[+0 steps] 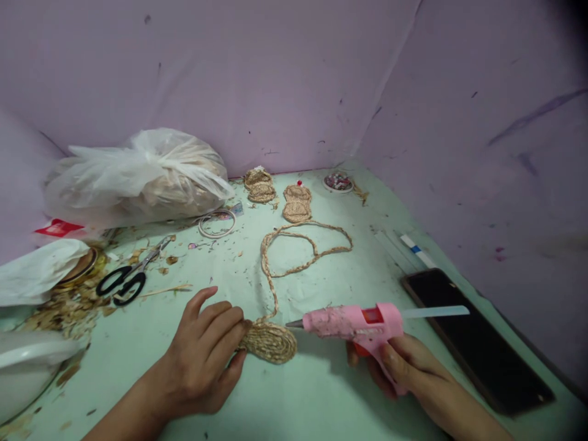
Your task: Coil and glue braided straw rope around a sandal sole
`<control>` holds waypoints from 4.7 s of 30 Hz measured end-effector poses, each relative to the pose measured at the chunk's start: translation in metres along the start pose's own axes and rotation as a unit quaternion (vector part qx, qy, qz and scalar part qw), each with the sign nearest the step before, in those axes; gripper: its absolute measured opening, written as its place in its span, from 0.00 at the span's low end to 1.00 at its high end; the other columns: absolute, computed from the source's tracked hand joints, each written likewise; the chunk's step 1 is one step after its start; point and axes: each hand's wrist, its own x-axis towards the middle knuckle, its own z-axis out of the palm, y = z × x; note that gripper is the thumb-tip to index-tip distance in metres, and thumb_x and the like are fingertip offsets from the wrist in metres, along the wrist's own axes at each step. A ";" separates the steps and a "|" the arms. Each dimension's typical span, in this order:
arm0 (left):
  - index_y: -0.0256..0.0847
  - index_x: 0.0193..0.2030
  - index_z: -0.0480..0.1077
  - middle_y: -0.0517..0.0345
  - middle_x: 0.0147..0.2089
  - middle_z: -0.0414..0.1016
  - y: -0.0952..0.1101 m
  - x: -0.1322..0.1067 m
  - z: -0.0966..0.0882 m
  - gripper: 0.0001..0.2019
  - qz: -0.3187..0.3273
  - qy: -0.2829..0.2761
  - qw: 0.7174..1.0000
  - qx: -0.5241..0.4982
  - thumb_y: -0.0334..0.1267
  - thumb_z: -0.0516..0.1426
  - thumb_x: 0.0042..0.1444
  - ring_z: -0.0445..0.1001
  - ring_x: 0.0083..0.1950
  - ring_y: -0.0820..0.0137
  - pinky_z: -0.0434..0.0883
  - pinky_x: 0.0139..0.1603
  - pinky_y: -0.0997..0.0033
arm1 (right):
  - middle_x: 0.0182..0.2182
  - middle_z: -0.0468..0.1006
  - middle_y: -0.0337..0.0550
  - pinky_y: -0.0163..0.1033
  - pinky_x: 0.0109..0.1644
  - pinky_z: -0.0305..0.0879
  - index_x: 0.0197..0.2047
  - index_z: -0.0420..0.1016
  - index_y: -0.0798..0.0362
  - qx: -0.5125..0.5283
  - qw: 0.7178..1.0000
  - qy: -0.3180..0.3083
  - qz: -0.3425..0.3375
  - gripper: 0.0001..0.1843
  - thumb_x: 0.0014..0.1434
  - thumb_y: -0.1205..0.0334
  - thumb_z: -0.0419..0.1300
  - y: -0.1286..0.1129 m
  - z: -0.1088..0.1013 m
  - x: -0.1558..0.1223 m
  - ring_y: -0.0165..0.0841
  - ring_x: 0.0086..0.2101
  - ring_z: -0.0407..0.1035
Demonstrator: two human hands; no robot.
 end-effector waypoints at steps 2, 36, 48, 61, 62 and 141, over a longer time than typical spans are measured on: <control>0.31 0.41 0.70 0.47 0.37 0.74 0.000 0.000 0.000 0.13 0.002 0.000 1.000 -0.002 0.26 0.59 0.46 0.70 0.41 0.61 0.62 0.54 0.42 | 0.21 0.60 0.35 0.35 0.26 0.51 0.34 0.74 0.55 0.005 1.000 -0.011 -0.002 0.29 0.58 0.36 0.49 0.001 0.000 0.001 0.28 0.22 0.53; 0.32 0.42 0.69 0.47 0.38 0.73 -0.001 0.001 0.000 0.13 -0.007 0.010 1.000 -0.008 0.26 0.59 0.47 0.70 0.41 0.61 0.63 0.54 0.42 | 0.21 0.59 0.33 0.33 0.24 0.48 0.28 0.66 0.54 0.041 0.999 -0.013 -0.015 0.26 0.59 0.38 0.50 0.005 -0.003 -0.006 0.26 0.21 0.49; 0.31 0.42 0.68 0.46 0.39 0.71 -0.002 0.001 -0.003 0.15 -0.004 0.005 1.000 0.001 0.24 0.60 0.46 0.69 0.43 0.61 0.64 0.53 0.40 | 0.19 0.58 0.33 0.34 0.25 0.48 0.26 0.63 0.53 0.034 0.999 -0.030 -0.024 0.26 0.60 0.38 0.48 0.010 -0.006 -0.005 0.26 0.21 0.49; 0.33 0.44 0.67 0.47 0.40 0.71 -0.003 0.002 -0.003 0.17 -0.017 0.009 1.000 0.003 0.25 0.60 0.44 0.70 0.43 0.59 0.65 0.53 0.42 | 0.20 0.57 0.33 0.33 0.23 0.47 0.27 0.63 0.53 0.042 0.998 -0.035 -0.033 0.25 0.60 0.38 0.49 0.014 -0.006 -0.008 0.25 0.20 0.49; 0.34 0.44 0.67 0.47 0.40 0.71 -0.004 0.002 -0.003 0.17 -0.017 0.011 1.000 0.003 0.25 0.60 0.44 0.70 0.43 0.59 0.65 0.53 0.43 | 0.20 0.57 0.33 0.33 0.23 0.47 0.26 0.63 0.53 0.039 0.998 -0.036 -0.035 0.25 0.60 0.39 0.49 0.014 -0.006 -0.008 0.25 0.20 0.49; 0.39 0.45 0.67 0.52 0.42 0.70 0.015 -0.019 -0.016 0.17 -0.214 -0.104 0.969 -0.060 0.29 0.55 0.46 0.67 0.45 0.62 0.52 0.61 0.43 | 0.34 0.76 0.44 0.37 0.35 0.66 0.41 0.77 0.50 -0.418 0.875 -0.086 -0.227 0.20 0.53 0.76 0.49 -0.031 0.055 0.081 0.34 0.32 0.72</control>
